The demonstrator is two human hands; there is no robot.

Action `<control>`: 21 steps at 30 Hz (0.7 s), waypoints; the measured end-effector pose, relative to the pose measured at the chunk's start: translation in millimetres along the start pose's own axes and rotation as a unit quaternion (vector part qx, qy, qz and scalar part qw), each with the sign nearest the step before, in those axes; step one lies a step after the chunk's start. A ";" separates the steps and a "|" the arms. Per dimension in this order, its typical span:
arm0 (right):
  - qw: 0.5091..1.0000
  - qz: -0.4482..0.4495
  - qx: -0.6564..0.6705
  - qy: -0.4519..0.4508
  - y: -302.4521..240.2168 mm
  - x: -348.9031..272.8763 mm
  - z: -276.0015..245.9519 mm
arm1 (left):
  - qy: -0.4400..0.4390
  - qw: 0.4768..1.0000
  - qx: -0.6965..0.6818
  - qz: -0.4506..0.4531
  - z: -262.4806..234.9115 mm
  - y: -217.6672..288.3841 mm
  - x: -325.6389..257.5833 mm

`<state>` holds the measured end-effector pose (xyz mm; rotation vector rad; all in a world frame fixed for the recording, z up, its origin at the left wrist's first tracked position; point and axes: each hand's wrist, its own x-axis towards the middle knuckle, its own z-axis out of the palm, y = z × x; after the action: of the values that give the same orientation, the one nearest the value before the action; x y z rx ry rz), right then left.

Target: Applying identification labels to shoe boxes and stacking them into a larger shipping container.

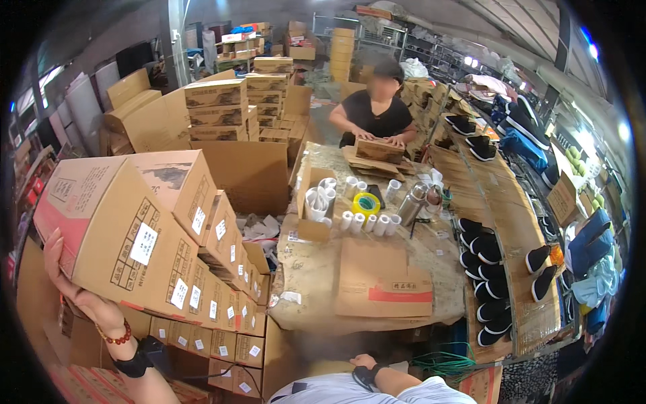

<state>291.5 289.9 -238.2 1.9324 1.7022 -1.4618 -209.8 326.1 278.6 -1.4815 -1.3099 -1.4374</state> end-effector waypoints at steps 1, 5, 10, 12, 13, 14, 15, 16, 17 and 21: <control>1.000 0.021 0.007 -0.001 0.5 1.7 1.0 | -0.004 1.000 0.004 0.001 1.6 -2.9 -1.7; 1.000 -0.010 -0.027 0.011 0.8 10.2 4.2 | 0.002 1.000 0.012 0.005 -4.4 9.3 7.2; 0.999 0.010 0.043 0.004 1.9 12.5 8.6 | -0.005 0.999 0.031 -0.007 -4.7 7.4 4.5; 0.999 0.011 0.040 0.012 4.2 12.2 7.9 | 0.002 0.999 0.038 -0.006 -2.8 9.6 4.4; 0.999 0.007 0.035 0.015 4.8 12.6 7.2 | 0.002 0.999 0.038 -0.006 -1.9 9.9 4.8; 0.999 0.003 0.031 0.016 5.5 11.2 7.7 | 0.004 0.999 0.038 -0.005 -1.9 10.5 5.1; 0.999 0.004 0.031 0.016 6.2 9.9 8.0 | 0.006 0.999 0.038 -0.004 -1.9 10.8 5.4; 0.999 0.008 0.034 0.015 6.7 8.9 7.8 | 0.005 0.999 0.038 -0.003 -1.9 10.9 5.7; 0.999 0.012 0.037 0.012 5.5 6.4 7.7 | 0.006 0.999 0.036 -0.002 -2.4 10.2 5.2; 0.999 0.012 0.040 0.012 -1.1 7.1 6.9 | -0.015 0.999 0.039 -0.003 -7.1 10.4 6.0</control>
<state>285.9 290.1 -246.4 2.0116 1.6497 -1.5259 -202.6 317.9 287.4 -1.4548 -1.3740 -1.3575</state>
